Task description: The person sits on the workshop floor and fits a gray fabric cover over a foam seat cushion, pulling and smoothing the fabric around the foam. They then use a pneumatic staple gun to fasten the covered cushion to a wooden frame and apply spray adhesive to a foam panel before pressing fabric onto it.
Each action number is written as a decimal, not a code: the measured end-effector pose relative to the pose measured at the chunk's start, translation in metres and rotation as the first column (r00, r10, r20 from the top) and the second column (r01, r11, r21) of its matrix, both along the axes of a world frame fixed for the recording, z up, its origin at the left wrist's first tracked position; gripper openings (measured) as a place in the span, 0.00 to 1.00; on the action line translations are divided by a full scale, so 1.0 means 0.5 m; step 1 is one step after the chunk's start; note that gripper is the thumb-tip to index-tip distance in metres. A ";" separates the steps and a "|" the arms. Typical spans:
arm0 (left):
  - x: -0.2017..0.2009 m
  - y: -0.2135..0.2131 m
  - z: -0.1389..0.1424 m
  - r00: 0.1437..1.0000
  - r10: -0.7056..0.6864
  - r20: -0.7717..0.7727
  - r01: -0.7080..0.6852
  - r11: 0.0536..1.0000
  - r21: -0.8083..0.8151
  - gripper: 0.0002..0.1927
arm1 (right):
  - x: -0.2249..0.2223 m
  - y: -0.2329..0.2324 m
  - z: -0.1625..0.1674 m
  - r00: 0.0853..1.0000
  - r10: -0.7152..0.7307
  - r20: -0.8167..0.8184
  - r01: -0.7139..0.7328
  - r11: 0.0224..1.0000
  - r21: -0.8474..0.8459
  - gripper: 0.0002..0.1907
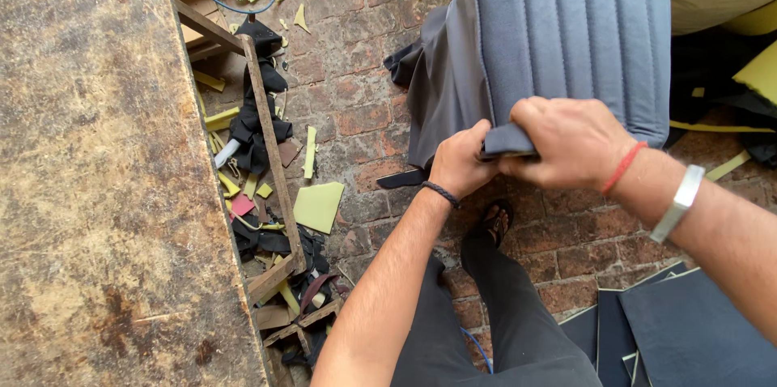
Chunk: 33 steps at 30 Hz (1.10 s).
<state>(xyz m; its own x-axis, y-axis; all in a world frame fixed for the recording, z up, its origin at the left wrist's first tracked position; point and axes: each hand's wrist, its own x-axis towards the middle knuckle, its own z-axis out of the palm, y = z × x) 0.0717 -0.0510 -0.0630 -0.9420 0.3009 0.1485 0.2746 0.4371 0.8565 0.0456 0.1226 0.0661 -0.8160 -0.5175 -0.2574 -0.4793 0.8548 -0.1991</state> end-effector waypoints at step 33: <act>-0.119 0.059 0.189 0.872 -0.337 -0.355 0.149 0.873 -0.464 0.31 | 0.137 0.030 -0.093 0.809 -0.292 -0.510 0.012 0.876 -0.483 0.10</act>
<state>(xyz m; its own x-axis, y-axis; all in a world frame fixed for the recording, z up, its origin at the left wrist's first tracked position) 0.0121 -0.0215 0.0315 -0.7075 0.6326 0.3152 0.7038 0.5902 0.3953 0.1143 0.1377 0.0198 -0.8179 -0.3136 0.4824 -0.4943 0.8120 -0.3103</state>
